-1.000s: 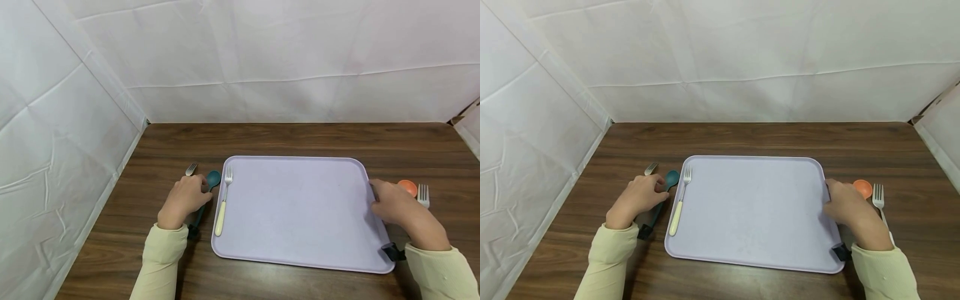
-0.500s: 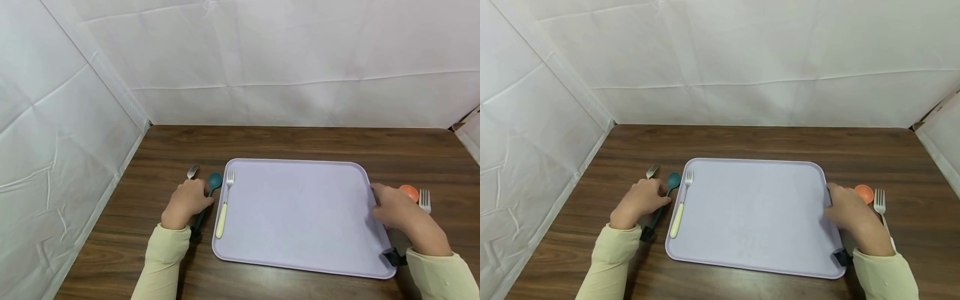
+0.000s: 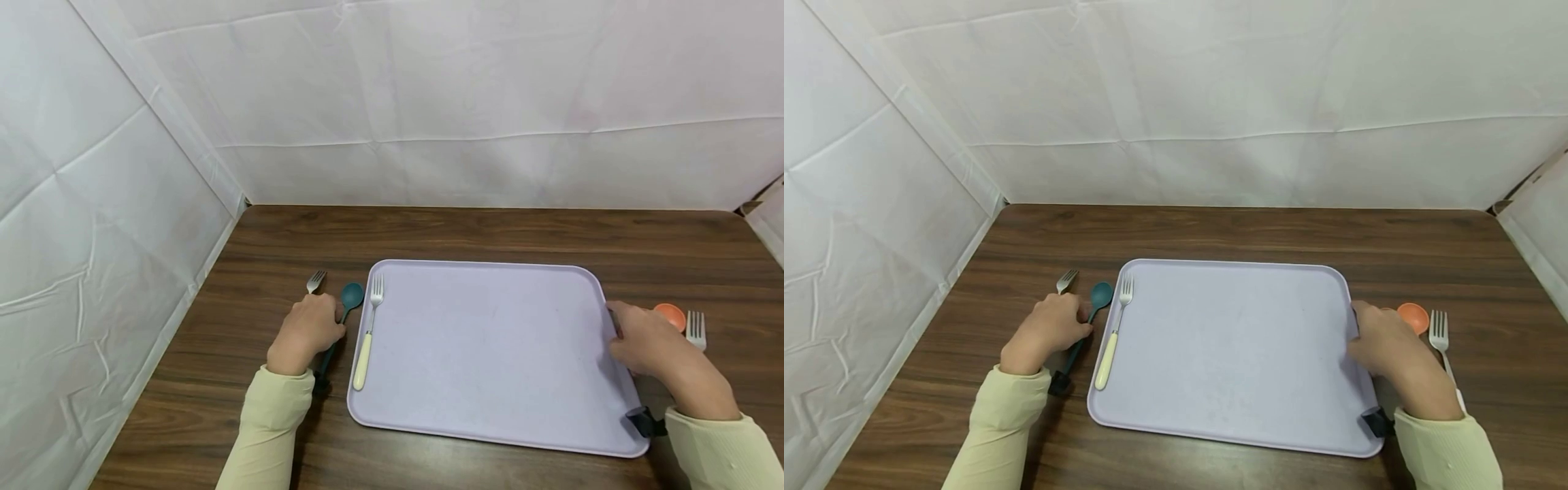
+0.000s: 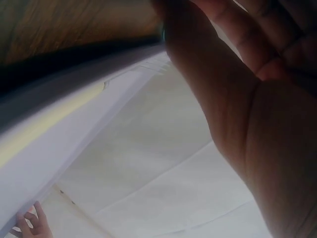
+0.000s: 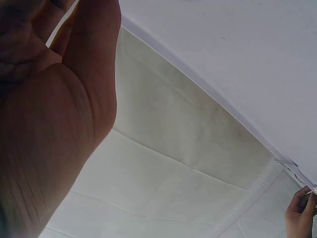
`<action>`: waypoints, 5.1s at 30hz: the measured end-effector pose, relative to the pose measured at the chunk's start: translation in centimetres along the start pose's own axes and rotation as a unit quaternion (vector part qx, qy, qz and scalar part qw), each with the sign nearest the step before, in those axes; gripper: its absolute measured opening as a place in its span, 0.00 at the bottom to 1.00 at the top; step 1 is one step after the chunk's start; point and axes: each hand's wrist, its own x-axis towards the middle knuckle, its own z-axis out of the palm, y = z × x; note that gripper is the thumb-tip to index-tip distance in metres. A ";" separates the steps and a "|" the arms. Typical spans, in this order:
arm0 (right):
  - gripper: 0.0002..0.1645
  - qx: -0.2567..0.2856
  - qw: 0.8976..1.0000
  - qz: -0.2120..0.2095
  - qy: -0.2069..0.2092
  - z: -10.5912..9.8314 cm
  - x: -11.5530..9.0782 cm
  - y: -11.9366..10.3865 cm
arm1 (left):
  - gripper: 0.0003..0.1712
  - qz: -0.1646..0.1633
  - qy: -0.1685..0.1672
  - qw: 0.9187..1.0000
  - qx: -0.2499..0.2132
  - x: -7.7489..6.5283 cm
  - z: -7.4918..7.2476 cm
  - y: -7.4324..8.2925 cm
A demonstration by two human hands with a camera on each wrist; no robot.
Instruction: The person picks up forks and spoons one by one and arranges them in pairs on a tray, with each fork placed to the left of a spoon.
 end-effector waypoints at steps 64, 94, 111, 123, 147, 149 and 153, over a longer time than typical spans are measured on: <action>0.36 -0.031 1.000 0.001 0.006 -0.2 0.2 0.2 | 0.09 0.060 0.106 0.989 -0.085 0.1 -0.2 2.4; 0.36 -0.025 1.000 -0.001 0.004 -0.2 0.2 0.1 | 0.09 0.067 0.069 0.995 0.004 0.0 1.5 4.3; 0.36 -0.021 1.000 -0.002 0.004 0.0 0.5 0.0 | 0.14 0.137 0.027 0.990 -0.019 -0.4 0.8 3.9; 0.36 -0.027 1.000 -0.002 0.002 -0.1 0.4 0.1 | 0.28 0.183 -0.045 0.981 0.038 -0.9 1.1 4.1; 0.35 -0.040 0.999 -0.013 0.010 -0.2 0.5 0.2 | 0.29 0.201 -0.040 0.978 0.037 -0.7 1.7 4.8; 0.35 -0.041 0.999 -0.015 0.012 -0.2 0.5 0.2 | 0.29 0.201 -0.039 0.978 0.038 -0.7 1.7 4.7; 0.36 -0.036 0.999 -0.009 0.009 -0.2 0.5 0.2 | 0.28 0.203 -0.036 0.978 0.036 -0.6 1.7 4.7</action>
